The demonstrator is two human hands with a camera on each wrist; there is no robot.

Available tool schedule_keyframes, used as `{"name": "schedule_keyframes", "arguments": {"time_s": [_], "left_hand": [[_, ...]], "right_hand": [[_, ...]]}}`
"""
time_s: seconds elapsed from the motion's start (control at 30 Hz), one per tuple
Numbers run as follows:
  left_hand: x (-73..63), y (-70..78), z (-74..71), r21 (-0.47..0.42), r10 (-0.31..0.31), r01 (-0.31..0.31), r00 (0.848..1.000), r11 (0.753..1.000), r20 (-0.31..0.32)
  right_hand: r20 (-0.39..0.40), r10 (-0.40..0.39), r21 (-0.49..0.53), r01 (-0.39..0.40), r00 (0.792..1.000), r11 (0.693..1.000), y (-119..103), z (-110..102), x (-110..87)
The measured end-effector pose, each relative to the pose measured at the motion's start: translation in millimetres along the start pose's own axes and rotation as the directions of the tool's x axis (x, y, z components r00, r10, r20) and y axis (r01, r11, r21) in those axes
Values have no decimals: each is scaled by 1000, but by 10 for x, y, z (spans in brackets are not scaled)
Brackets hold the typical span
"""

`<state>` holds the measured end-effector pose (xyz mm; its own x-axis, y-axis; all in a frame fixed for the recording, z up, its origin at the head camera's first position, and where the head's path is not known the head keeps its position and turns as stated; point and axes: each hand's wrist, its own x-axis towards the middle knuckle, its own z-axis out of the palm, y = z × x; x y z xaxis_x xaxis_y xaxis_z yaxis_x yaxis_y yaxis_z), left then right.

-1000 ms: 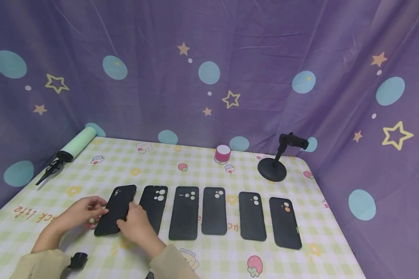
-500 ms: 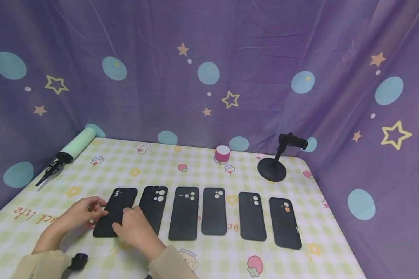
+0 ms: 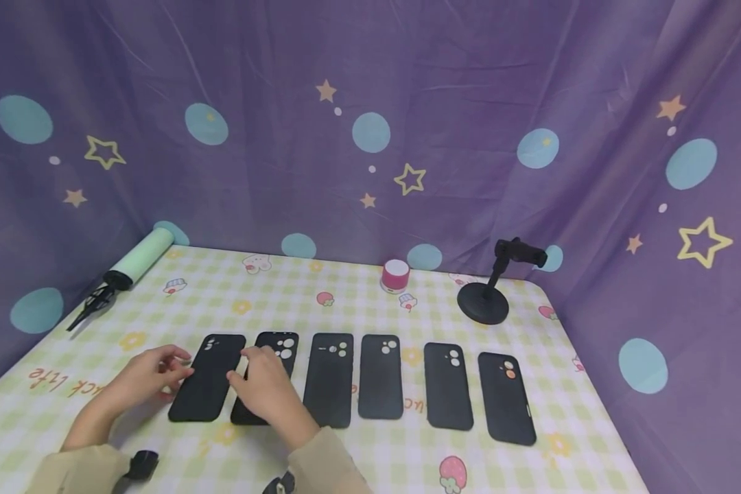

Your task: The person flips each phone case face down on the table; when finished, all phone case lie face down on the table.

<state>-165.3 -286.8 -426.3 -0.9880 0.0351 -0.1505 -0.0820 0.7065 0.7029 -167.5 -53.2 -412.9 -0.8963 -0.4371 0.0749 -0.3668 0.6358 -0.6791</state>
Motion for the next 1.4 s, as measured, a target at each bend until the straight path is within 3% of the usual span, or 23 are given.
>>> {"name": "schedule_keyframes", "arguments": {"time_s": [0.23,0.4,0.63,0.77,1.03,1.4], "left_hand": [[-29,185,91,-2,105,-105,991,994,-79],[14,354,282,-24,130,-131,990,991,-47],[48,574,528,-15,156,-156,987,988,-32],[30,655,597,17,125,-125,991,992,-42],[25,655,647,29,62,-63,998,998,8],[34,629,635,-3,94,-94,996,996,7]], "right_hand": [[-91,17,146,-3,996,989,203,-124,-29],[-116,71,124,-56,991,991,350,-226,-62],[-32,149,107,-145,988,984,462,-293,-126],[-16,157,111,-155,987,982,477,-269,-136],[-17,133,100,-131,991,986,473,-222,-137],[-23,132,65,-130,991,989,472,-199,-137]]}}
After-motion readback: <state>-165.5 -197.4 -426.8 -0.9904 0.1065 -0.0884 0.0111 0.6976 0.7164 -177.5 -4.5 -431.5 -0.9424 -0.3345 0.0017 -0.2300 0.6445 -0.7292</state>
